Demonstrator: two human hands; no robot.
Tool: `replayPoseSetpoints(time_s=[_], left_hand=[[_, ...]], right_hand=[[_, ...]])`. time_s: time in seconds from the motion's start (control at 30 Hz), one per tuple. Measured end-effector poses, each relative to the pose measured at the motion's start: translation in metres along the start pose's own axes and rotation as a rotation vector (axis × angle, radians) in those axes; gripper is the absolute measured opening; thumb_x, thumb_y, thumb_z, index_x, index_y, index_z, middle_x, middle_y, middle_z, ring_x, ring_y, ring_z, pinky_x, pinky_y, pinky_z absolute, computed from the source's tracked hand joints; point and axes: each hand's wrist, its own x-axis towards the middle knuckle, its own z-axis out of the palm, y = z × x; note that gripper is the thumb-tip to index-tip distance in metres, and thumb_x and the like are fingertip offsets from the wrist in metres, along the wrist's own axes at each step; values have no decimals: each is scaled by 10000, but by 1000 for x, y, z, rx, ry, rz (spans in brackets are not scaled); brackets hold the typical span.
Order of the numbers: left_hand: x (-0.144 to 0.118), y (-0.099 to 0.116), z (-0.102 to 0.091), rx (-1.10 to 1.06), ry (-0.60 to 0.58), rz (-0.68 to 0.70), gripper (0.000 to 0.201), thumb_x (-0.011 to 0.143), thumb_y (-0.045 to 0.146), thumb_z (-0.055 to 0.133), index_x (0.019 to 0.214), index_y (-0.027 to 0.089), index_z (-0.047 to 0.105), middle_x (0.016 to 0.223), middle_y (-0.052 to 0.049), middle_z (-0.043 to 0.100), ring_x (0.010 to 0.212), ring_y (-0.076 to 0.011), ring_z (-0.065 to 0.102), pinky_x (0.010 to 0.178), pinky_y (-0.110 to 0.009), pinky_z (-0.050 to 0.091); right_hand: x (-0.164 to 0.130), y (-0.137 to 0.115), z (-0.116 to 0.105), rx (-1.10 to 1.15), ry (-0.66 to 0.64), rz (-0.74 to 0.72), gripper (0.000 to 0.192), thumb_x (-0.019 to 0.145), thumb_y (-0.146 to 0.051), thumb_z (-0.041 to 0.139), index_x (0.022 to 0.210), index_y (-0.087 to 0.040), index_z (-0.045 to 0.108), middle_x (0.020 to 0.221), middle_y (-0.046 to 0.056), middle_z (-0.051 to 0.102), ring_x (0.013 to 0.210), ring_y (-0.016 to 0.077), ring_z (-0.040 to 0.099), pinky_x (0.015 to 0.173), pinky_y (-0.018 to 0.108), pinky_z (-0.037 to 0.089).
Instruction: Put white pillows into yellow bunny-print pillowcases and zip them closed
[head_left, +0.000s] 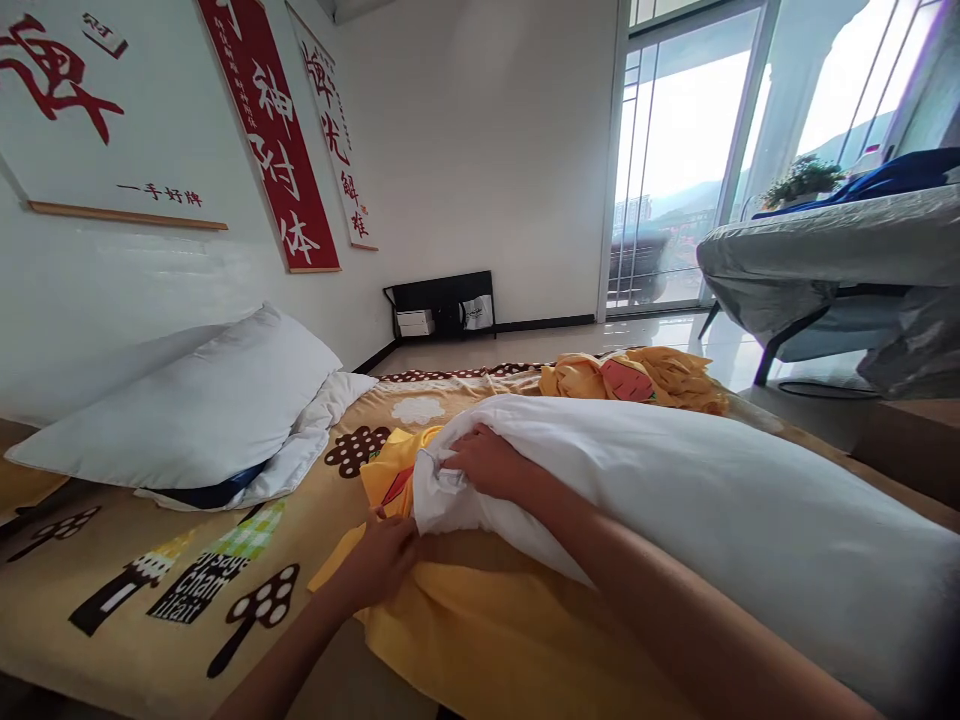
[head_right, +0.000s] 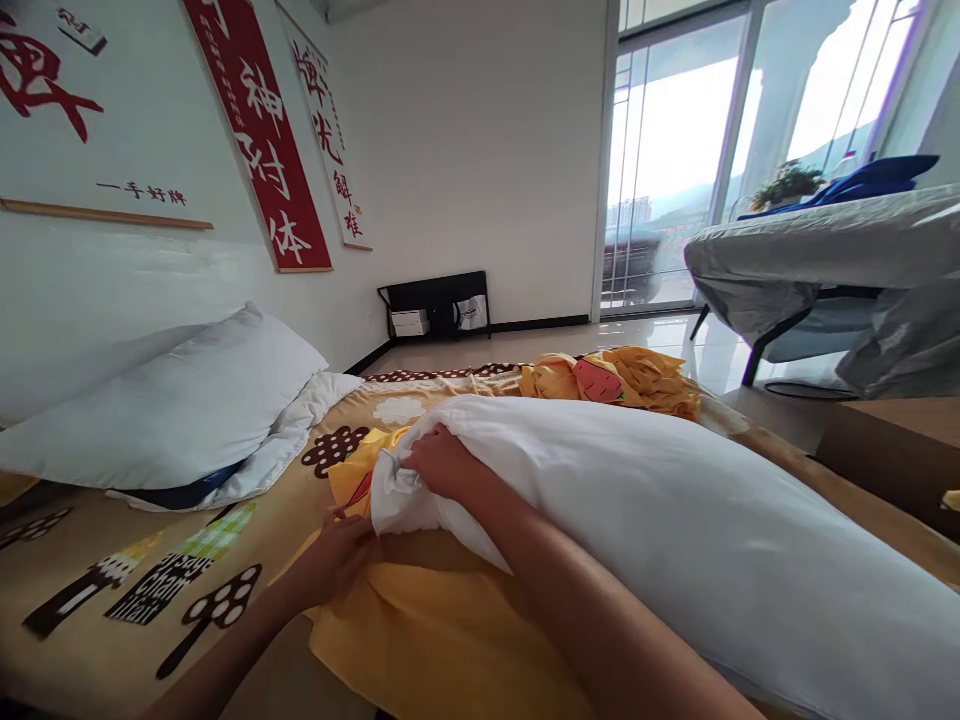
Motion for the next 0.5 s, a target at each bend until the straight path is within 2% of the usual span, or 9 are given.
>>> replayPoseSetpoints(time_s=[0.07,0.2,0.33,0.43,0.5], left_hand=[[-2,5,0,1,-42,23,251,921,235,344,865,175,581,852,-43,650,832,-192,588,968,-443,304],[2,16,11,91,-124,92,288,933,248,338,956,193,620,1019,-77,658,984,-242,572,913,-426,332],[9,21,22,187,-127,83,308,925,274,389,854,158,665,1001,-108,646,1013,-267,544,931,-461,321],[7,23,12,135,-111,161,277,877,329,503,710,165,651,1039,-94,614,1025,-248,520,917,-422,336],[4,26,-3,85,-49,204,228,856,333,535,732,177,647,1031,-67,609,992,-219,527,913,-397,341]], right_hand=[[2,2,1,3,-3,15,394,861,-97,493,1168,-279,660,1115,86,682,1079,238,590,943,407,310],[5,4,5,12,10,3,426,848,-92,484,1196,-278,645,1138,84,675,1085,245,587,935,411,323],[5,8,8,47,19,28,439,818,-70,489,1169,-272,660,1116,83,682,1069,241,592,945,402,324],[5,6,13,142,-24,128,498,806,-59,471,1232,-266,625,1142,90,678,1085,244,591,986,420,312],[6,-3,21,201,-63,173,543,799,-71,473,1299,-256,573,1193,94,662,1122,253,579,1010,445,307]])
